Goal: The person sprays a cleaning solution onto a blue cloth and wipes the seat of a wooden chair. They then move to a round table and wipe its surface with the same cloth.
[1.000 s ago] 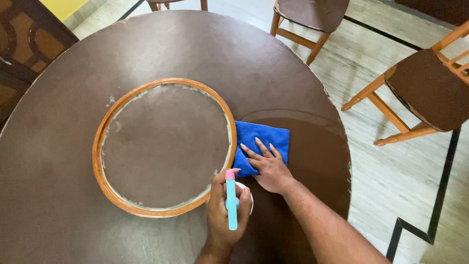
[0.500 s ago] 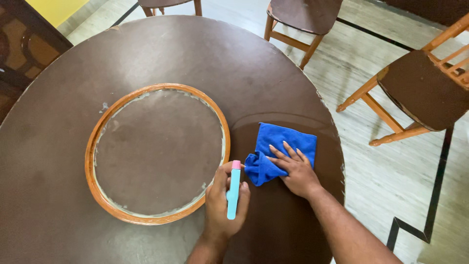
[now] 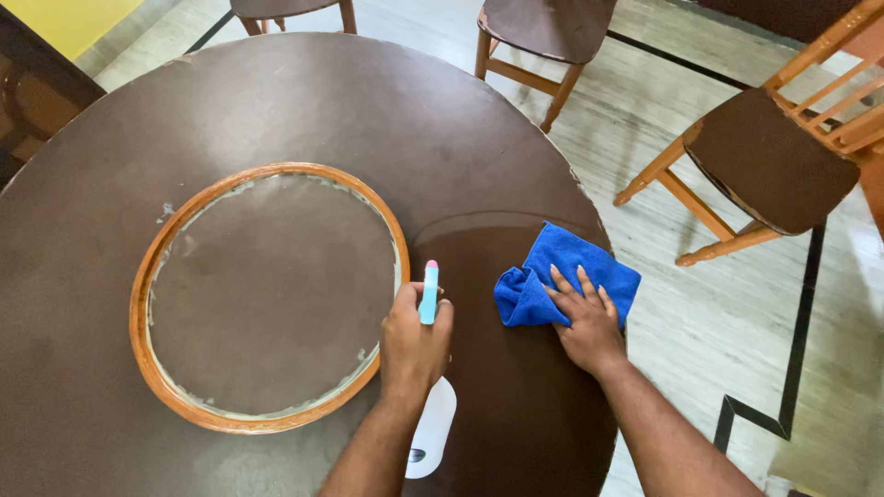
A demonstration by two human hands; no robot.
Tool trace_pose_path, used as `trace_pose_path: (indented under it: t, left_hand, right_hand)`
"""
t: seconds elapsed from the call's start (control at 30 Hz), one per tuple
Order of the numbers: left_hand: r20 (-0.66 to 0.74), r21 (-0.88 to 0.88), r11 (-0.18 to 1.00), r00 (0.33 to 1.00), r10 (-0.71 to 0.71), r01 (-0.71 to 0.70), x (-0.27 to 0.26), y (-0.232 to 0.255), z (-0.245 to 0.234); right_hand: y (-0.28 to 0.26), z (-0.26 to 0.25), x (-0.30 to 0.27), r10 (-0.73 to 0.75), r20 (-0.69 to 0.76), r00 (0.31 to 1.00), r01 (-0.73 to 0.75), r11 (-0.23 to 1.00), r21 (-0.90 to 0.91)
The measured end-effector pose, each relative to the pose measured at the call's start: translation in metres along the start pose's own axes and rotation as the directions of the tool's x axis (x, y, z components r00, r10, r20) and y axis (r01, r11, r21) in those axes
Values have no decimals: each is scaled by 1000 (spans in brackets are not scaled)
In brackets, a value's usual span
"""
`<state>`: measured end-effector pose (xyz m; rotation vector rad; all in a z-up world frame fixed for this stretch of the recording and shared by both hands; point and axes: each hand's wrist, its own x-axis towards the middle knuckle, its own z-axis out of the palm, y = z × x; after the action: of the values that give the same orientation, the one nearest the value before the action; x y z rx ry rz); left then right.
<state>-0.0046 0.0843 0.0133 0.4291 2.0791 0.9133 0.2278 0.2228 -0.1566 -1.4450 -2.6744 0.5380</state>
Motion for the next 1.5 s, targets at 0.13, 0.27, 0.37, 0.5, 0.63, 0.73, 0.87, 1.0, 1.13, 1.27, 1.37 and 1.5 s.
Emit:
trace_pose_path:
  t: [0.13,0.27,0.37,0.5,0.63,0.73,0.87,1.0,1.13,1.27,1.37,1.5]
  left_hand:
    - [-78,28,996,993,92,-90,6,0,1]
    - [-12,47,997,998,67,-66,7,-2,7]
    - [64,135,989,996,54,-62,5,-1,13]
    - [82,311,931,982,173,-190,4,1,21]
    - [135,316,925,975,179,-213,1,6,27]
    - [194,235,934,954,228,-270,-7,13,31]
    - [282,285,912,935,214,-295,-19,23,38]
    - [372,357,879,911,176,-316,-24,28,44]
    - [229,285,911,944,237,-297,-22,23,45]
    - [54,266,920,957,285,-289,-10,17,36]
    - [39,224,964,989,140,-145,-7,12,28]
    - [-1,207,975,997,78,-76,-5,7,15]
  right_hand:
    - [-4,-1,-1,26,6,1000,-27,999,39]
    - [-6,1,-5,30,-23,999,-30,999,15]
    - [-9,4,-8,28,-67,997,-26,999,34]
    - [-14,9,-10,60,-80,995,-55,997,60]
    - [-15,10,-12,66,-85,994,-63,997,34]
    - [-16,10,-12,53,-92,994,-50,998,30]
    - [-18,8,-14,83,-57,995,-81,996,31]
    - [-20,6,-13,94,-42,995,-92,995,36]
    - [-21,4,-14,91,-43,995,-88,994,68]
    - [-21,4,-14,98,-34,995,-95,993,67]
    - [-20,5,-13,88,-42,995,-86,995,53]
    - [-19,7,-13,75,-54,996,-73,996,47]
